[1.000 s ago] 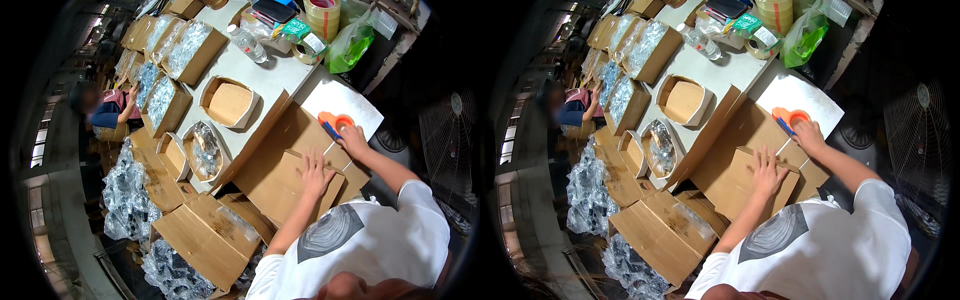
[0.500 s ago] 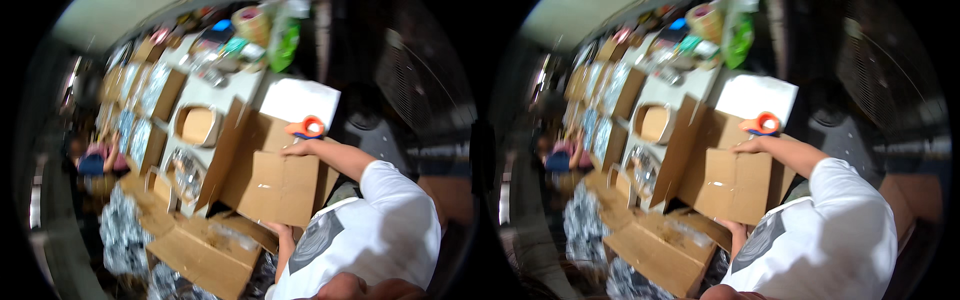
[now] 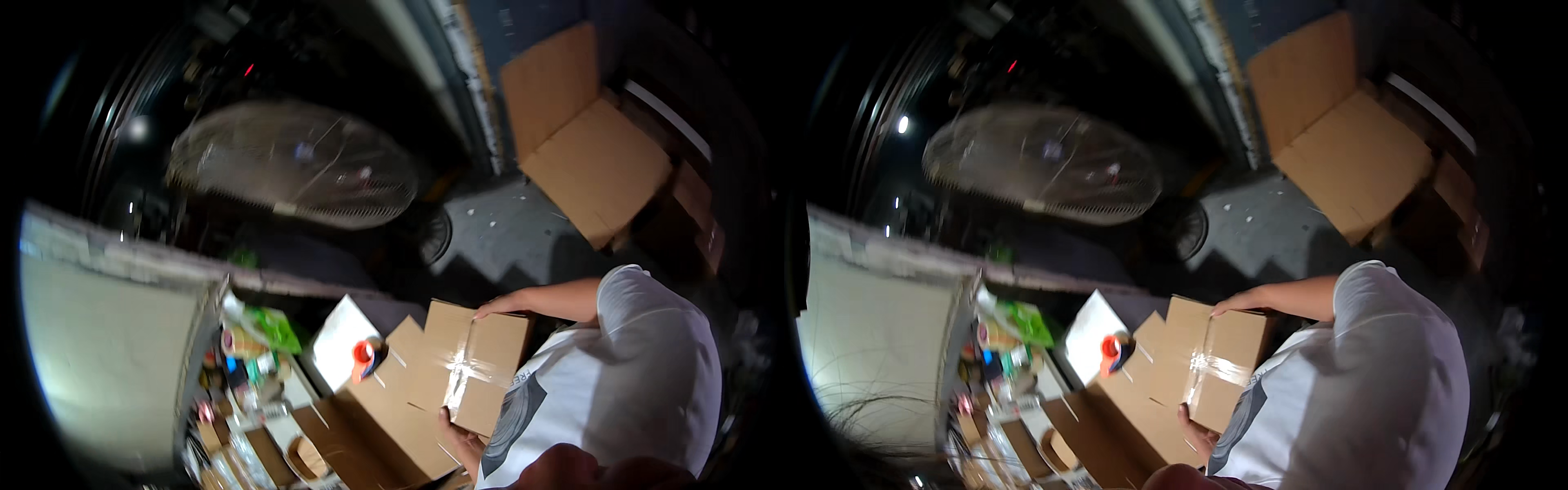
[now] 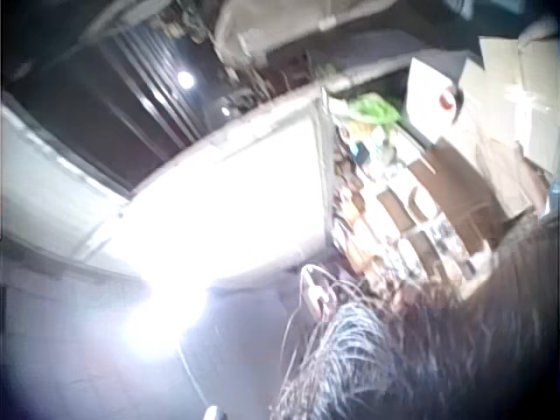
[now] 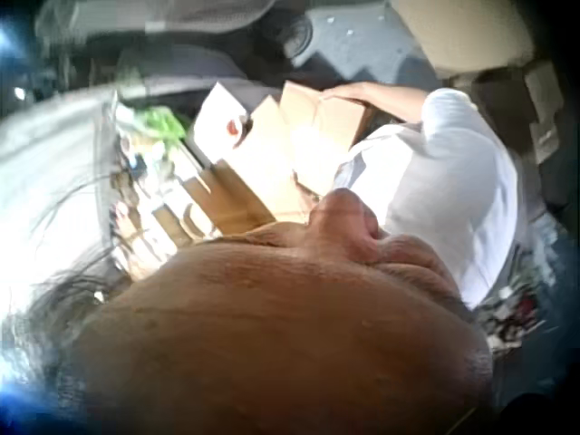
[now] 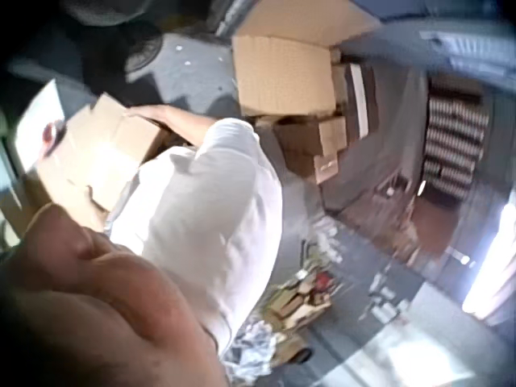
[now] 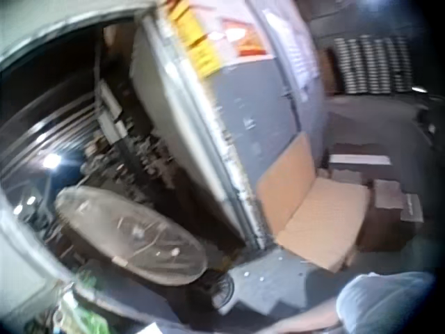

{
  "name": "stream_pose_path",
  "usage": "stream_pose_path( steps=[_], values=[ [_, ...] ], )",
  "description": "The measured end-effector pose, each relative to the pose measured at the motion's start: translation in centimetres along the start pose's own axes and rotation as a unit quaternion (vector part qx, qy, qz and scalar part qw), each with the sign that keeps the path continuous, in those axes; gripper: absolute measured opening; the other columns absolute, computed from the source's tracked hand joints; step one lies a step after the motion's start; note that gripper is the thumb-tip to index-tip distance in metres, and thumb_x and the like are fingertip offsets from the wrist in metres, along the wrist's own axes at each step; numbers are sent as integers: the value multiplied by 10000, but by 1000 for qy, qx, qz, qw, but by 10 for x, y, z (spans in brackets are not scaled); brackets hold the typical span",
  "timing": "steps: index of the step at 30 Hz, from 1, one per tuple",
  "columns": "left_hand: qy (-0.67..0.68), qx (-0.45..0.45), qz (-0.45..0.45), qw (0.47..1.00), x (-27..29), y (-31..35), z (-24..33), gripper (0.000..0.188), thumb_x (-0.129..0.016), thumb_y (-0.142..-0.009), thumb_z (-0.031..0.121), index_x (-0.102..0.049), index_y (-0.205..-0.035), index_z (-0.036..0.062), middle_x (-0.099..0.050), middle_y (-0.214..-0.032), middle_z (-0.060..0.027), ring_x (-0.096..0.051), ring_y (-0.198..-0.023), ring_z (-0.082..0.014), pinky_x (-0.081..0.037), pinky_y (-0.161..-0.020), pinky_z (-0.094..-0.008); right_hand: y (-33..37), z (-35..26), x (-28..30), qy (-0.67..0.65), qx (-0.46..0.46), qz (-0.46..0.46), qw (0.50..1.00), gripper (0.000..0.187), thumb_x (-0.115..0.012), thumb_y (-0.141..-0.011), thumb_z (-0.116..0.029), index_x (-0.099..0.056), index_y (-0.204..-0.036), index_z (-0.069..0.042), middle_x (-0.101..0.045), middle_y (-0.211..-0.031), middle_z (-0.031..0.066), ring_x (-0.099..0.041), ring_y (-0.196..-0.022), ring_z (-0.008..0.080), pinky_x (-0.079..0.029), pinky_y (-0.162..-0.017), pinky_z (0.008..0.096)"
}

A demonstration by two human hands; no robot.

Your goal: The person picks up wrapped items from a large box, places them into smaller boxes, and seals the smaller boxes with a tape dispenser.

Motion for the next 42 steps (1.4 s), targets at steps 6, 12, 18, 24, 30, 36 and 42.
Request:
stream_pose_path(
  steps=[6,12,18,24,30,36,42],
  values=[
    [-162,144,-260,941,-88,-72,-58,631,-641,-755,389,-476,-1246,29,-549,-1234,-112,-534,-1112,-288,-433,-935,-438,157,141,122,-264,67,162,949,599,-459,-879,-594,-530,-1258,-136,-614,-1085,43,-592,-849,122,-485,-754,289],
    [-188,72,-363,910,-294,-28,-188,746,-665,-722,183,-307,-1376,140,-459,-1294,-101,-459,-1185,-307,-412,-969,-471,354,278,157,-651,344,230,636,655,-507,-797,-676,-474,-1272,-226,-531,-1201,122,-512,-1114,283,-426,-912,472],
    [-301,94,-355,880,-481,38,-418,1154,-698,-720,55,150,-1399,443,-313,-1385,-78,-402,-1204,-288,-443,-844,-537,467,355,192,-578,381,413,592,1008,-743,-722,-419,-19,-1421,-360,-248,-1407,6,-338,-1262,275,-398,-940,518],
    [-397,229,-345,819,-598,81,-617,1173,-709,-752,115,242,-1367,422,-268,-1407,-52,-357,-1213,-275,-438,-847,-527,599,458,290,-558,383,583,449,873,-670,-742,-176,-128,-1421,-259,-380,-1327,68,-442,-1186,258,-442,-927,465],
    [-365,292,-333,819,-674,129,-739,1119,-675,-791,121,236,-1378,396,-295,-1391,-111,-447,-1124,-243,-465,-808,-455,708,538,398,-485,351,653,464,760,-638,-790,-226,-225,-1426,-181,-425,-1322,73,-456,-1186,241,-408,-967,393],
    [-606,195,-512,577,-631,92,-742,881,-626,-832,148,-15,-1455,266,-348,-1389,-181,-486,-1117,-278,-439,-883,-400,719,645,439,-528,246,647,492,827,-654,-804,-474,-248,-1418,-98,-417,-1350,77,-427,-1217,241,-344,-1002,387],
    [-786,66,-361,497,-506,8,-595,804,-652,-795,258,-173,-1437,185,-611,-1092,-140,-599,-967,-281,-465,-844,-376,724,637,461,-475,172,696,510,767,-675,-801,-441,-334,-1377,-68,-452,-1322,88,-427,-1211,218,-366,-975,358]
  ],
)
Point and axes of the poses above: each hand's wrist, its own y-axis away from the middle knuckle, its own x-axis out of the back of the hand, z = x × y, the point moved 1 cm from there along -y, towards the middle knuckle
